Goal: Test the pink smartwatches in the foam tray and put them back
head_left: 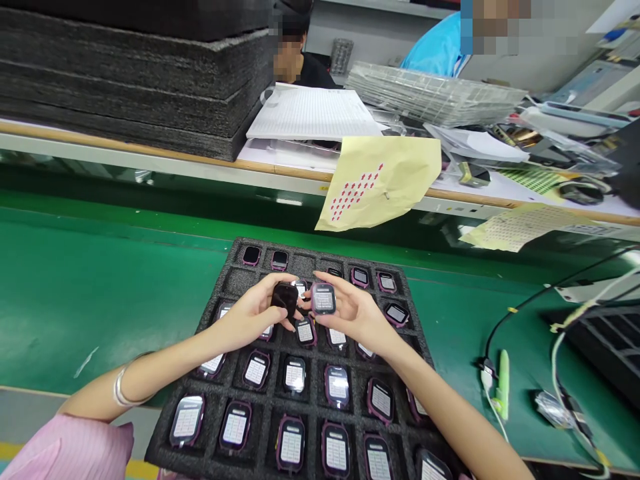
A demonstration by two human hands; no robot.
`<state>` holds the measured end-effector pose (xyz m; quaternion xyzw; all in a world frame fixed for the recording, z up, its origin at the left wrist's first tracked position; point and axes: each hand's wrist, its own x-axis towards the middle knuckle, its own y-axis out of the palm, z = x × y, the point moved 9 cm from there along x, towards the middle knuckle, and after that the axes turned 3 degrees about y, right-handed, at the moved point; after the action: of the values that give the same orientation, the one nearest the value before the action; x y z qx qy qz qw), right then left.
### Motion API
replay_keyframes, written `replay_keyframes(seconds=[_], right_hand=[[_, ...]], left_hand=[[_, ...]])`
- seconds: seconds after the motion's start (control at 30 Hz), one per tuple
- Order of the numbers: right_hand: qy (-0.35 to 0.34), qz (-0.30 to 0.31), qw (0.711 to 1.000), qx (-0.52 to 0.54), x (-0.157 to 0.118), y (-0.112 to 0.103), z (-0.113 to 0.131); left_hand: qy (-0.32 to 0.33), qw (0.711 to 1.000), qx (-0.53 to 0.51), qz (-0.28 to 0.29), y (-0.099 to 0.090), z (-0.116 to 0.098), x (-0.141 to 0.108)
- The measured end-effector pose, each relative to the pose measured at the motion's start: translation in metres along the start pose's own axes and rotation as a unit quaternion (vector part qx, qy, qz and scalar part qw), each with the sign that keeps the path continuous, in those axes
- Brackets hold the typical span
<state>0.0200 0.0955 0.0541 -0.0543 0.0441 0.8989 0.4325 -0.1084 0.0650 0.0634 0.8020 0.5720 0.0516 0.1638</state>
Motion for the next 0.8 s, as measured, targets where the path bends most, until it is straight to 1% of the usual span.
replay_keyframes(seconds=[0.03,0.07,0.1,0.13,0.17,0.23,0.3,0.4,0.5,0.57,0.63,0.7,0.8], right_hand=[[-0.012,-0.002,0.997,-0.071,0.010,-0.005,0.001],[-0.027,-0.011,0.986,-0.163,0.022,-0.011,0.002],[-0.053,-0.034,0.961,-0.271,0.034,-0.019,0.005],[-0.079,-0.052,0.919,-0.383,0.046,-0.023,0.008],[-0.087,-0.057,0.897,-0.430,0.057,-0.027,0.007],[-0.091,-0.053,0.868,-0.486,0.074,-0.032,0.003],[-0.087,-0.041,0.854,-0.511,0.082,-0.034,-0.001],[-0.089,-0.027,0.835,-0.542,0.086,-0.028,0.003],[-0.091,-0.008,0.828,-0.553,0.096,-0.010,0.008],[-0.077,-0.002,0.825,-0.560,0.109,0.007,0.006],[-0.046,-0.014,0.820,-0.570,0.123,0.023,-0.001],[-0.006,-0.040,0.818,-0.574,0.133,0.032,-0.010],[0.035,-0.083,0.822,-0.563,0.137,0.031,-0.016]], left_hand=[[0.003,1.000,0.003,-0.011,-0.003,-0.002,0.000],[0.006,1.000,0.006,-0.022,-0.005,-0.005,0.001],[0.008,0.999,0.010,-0.035,-0.009,-0.007,0.001],[0.011,0.999,0.013,-0.049,-0.012,-0.009,0.001],[0.015,0.998,0.016,-0.063,-0.016,-0.012,0.000],[0.024,0.996,0.019,-0.085,-0.023,-0.017,-0.001],[0.036,0.994,0.021,-0.097,-0.029,-0.024,-0.002],[0.057,0.991,0.036,-0.111,-0.038,-0.035,-0.003],[0.068,0.986,0.076,-0.132,-0.046,-0.043,-0.002],[0.062,0.982,0.118,-0.130,-0.048,-0.041,-0.001],[0.069,0.975,0.173,-0.125,-0.047,-0.041,-0.001],[0.106,0.957,0.237,-0.126,-0.045,-0.045,-0.004],[0.167,0.927,0.310,-0.130,-0.041,-0.055,-0.013]])
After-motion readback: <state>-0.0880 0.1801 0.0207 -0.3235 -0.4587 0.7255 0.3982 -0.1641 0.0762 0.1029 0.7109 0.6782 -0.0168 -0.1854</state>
